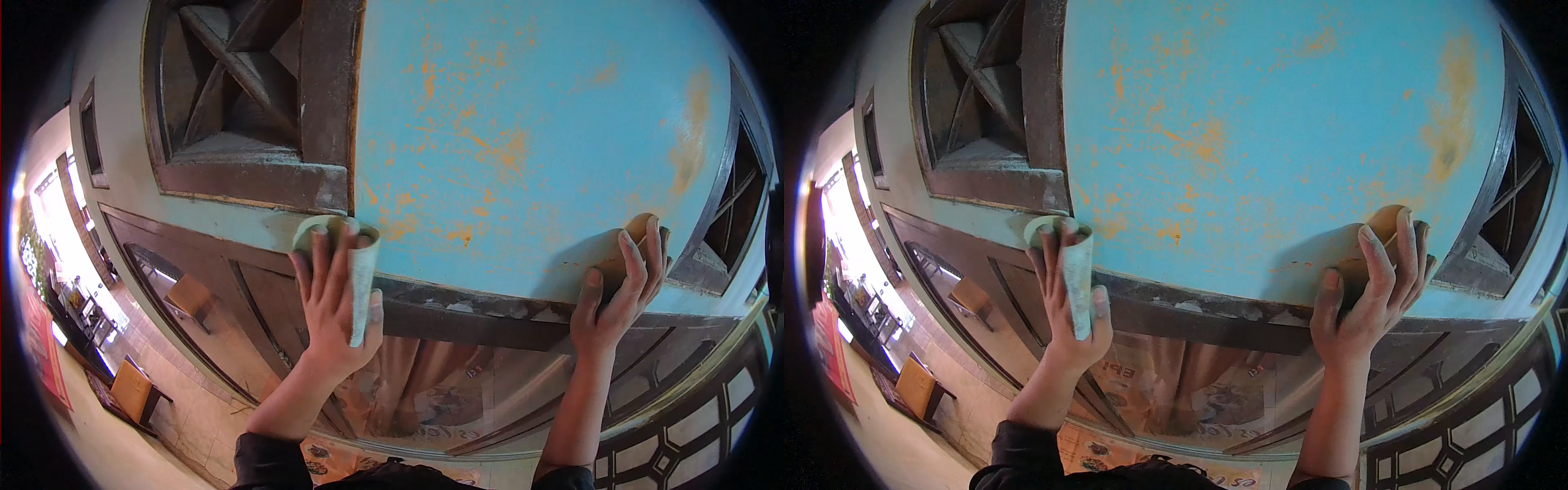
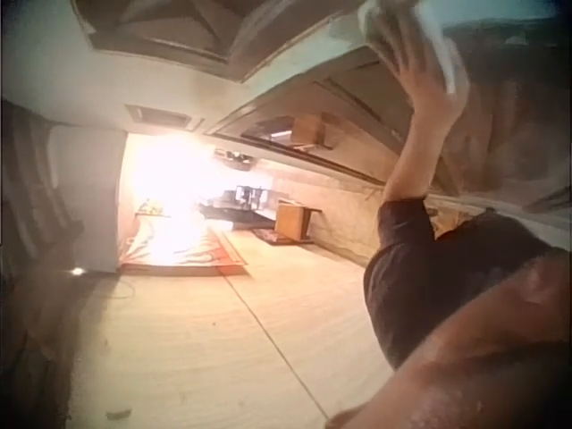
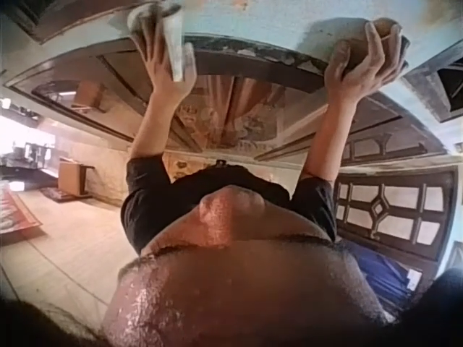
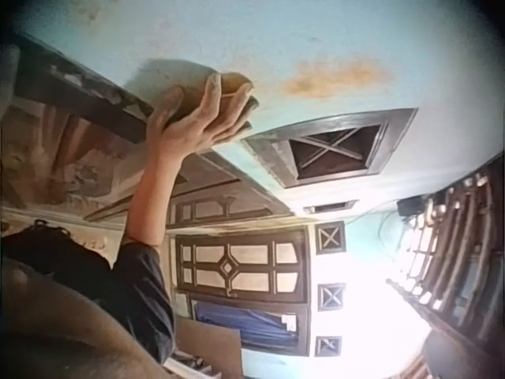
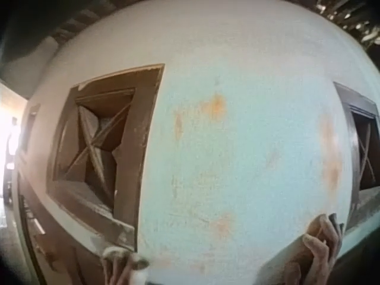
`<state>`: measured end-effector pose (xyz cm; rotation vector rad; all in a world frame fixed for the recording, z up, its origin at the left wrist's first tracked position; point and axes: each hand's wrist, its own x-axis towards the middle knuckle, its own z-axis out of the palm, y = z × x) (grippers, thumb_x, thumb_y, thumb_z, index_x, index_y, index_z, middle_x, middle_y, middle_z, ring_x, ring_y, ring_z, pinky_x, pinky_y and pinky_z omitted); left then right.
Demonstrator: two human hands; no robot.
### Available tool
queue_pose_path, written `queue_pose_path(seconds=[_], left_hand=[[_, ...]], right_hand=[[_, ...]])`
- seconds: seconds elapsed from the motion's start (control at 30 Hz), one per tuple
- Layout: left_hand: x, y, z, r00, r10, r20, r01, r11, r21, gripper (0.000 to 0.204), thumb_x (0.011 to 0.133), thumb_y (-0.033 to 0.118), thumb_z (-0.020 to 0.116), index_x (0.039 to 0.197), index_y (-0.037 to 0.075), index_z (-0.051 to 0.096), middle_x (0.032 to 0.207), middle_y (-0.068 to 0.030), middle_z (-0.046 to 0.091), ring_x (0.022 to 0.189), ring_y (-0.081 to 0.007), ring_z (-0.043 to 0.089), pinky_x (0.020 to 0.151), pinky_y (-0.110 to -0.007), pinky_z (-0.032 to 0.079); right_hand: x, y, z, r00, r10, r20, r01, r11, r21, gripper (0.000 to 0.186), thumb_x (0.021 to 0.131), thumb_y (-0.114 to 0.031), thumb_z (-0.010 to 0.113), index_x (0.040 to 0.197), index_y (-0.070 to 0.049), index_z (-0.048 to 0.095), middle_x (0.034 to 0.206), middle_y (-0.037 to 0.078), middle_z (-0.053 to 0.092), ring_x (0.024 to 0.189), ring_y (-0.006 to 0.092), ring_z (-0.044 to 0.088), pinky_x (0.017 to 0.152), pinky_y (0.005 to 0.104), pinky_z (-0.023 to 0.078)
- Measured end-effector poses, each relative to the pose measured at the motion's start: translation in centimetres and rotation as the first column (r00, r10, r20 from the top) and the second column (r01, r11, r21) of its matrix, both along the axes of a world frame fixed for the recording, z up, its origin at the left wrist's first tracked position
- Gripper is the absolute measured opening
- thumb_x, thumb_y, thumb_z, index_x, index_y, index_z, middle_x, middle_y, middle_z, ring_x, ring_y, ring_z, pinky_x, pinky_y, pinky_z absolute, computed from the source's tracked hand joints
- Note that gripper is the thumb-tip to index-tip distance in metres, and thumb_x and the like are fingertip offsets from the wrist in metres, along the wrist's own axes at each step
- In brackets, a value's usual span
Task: Sanding a wall surface with a piece of sandpaper.
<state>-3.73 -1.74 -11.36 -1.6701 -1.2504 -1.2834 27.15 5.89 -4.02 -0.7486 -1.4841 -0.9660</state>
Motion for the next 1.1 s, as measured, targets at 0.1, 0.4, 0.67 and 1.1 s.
queue_pose_path(seconds=[0.1,0.4,0.67,1.1], left_hand=[[1.9,0.1,-2.6,0.988,-0.021,-0.154,0.012,0.998,-0.065,0.058,0.091,0.02,0.054,0.146,0.003,0.046,0.157,-0.0175,0.036,0.149,-0.0467,0.02,0.115,-0.067,0.009],[0.3,-0.4,-2.4,0.985,-0.015,-0.169,0.004,0.998,-0.069,0.053,0.096,0.021,0.045,0.144,-0.003,0.046,0.153,-0.0229,0.04,0.147,-0.0487,0.024,0.115,-0.068,0.006],[0.7,-0.6,-1.4,0.966,0.028,-0.255,-0.051,0.995,-0.084,0.053,0.096,0.021,0.047,0.145,0.0,0.046,0.154,-0.0231,0.038,0.148,-0.0482,0.02,0.115,-0.068,0.004],[0.4,-0.5,-1.2,0.996,0.001,0.085,0.001,1.0,-0.021,0.058,0.093,0.023,0.052,0.145,-0.001,0.043,0.154,-0.0231,0.037,0.145,-0.0522,0.025,0.115,-0.069,0.007]], right_hand=[[-0.5,-0.3,0.1,1.0,0.024,-0.006,-0.024,1.0,0.0,0.043,0.1,-0.04,0.052,0.134,-0.015,0.053,0.15,0.018,0.044,0.141,0.0444,0.035,0.115,0.0614,0.02],[-0.2,0.1,-0.1,0.999,0.029,0.015,-0.03,0.999,0.016,0.043,0.101,-0.039,0.05,0.136,-0.015,0.051,0.15,0.019,0.044,0.14,0.0453,0.036,0.114,0.061,0.022],[-0.1,0.1,-0.4,1.0,0.013,0.005,-0.013,1.0,0.011,0.043,0.1,-0.038,0.051,0.137,-0.015,0.05,0.15,0.019,0.044,0.139,0.0458,0.037,0.114,0.0607,0.022],[-0.3,0.0,-0.6,1.0,0.007,-0.015,-0.006,1.0,0.003,0.042,0.101,-0.039,0.049,0.135,-0.016,0.051,0.15,0.019,0.044,0.141,0.0444,0.036,0.114,0.0598,0.023]])
